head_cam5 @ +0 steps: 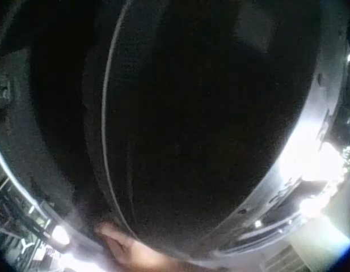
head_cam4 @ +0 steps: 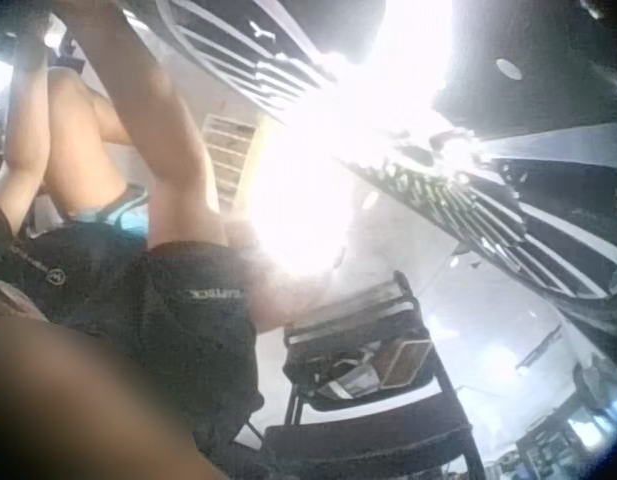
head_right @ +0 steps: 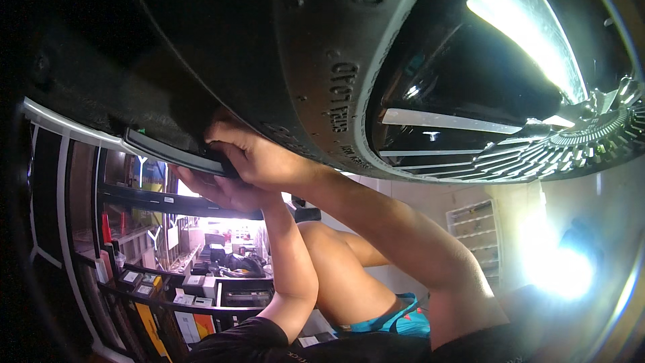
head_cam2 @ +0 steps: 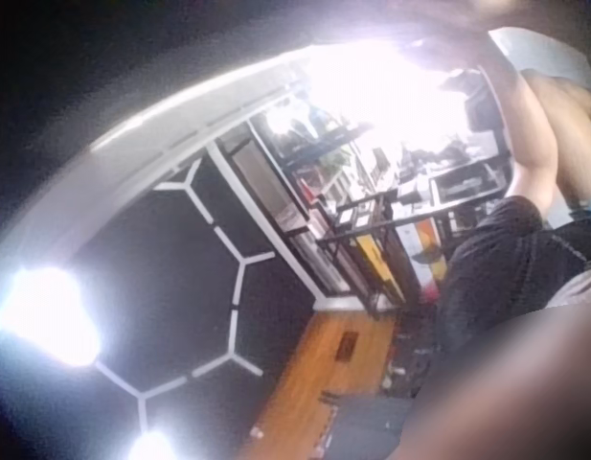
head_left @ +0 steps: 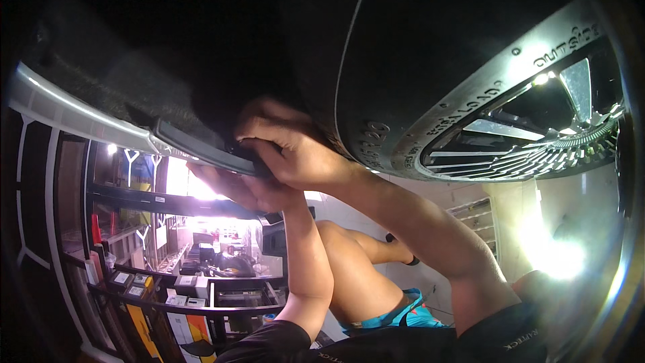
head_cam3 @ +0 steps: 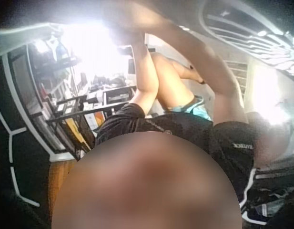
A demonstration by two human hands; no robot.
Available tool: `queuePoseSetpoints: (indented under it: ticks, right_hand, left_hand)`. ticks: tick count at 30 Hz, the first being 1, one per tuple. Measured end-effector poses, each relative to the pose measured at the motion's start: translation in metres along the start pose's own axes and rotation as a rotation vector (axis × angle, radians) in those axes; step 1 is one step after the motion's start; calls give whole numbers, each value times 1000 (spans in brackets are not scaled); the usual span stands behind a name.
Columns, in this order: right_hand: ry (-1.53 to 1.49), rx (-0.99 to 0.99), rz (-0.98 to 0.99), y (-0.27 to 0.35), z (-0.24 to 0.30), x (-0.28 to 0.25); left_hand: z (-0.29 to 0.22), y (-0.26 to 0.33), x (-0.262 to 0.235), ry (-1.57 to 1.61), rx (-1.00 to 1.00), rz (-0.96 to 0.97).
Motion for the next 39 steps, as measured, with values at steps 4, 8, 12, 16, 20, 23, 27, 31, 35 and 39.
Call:
queuePoseSetpoints:
  ticks: [4, 8, 12, 16, 20, 23, 27, 31, 35, 39]
  right_hand:
    - [56, -173, -3, 2, 4, 3]
    - [88, -271, -14, 3, 9, 10]
    - [62, -234, 10, 1, 6, 11]
    - [7, -196, -14, 0, 5, 5]
    - [53, -165, 5, 1, 6, 3]
    - [82, -154, 29, 2, 6, 5]
    - [139, -146, 83, 3, 3, 12]
    - [172, -205, 146, 5, 2, 19]
    - [165, -308, 70, 2, 4, 16]
    - [228, -323, -29, 0, 10, 7]
  left_hand:
    - [34, 5, 1, 122, -48, 149]
    - [58, 9, 2, 259, -31, 227]
    - [58, 10, 1, 365, -12, 180]
    - [43, 7, -2, 284, 85, 154]
    - [42, 10, 0, 157, 61, 120]
    - [45, 11, 2, 206, 56, 153]
    - [51, 7, 4, 296, 47, 240]
    - [60, 10, 4, 213, 22, 293]
    - [83, 15, 7, 404, -155, 298]
    - [89, 11, 10, 598, -155, 265]
Point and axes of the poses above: each hand's wrist, its own y-axis away from the middle knuckle, its own x-axis out of the palm, z = x × y, the point moved 8 cm from there along -y, towards the middle knuckle, and after that the axes turned 3 degrees about y, right-handed, at the moved point
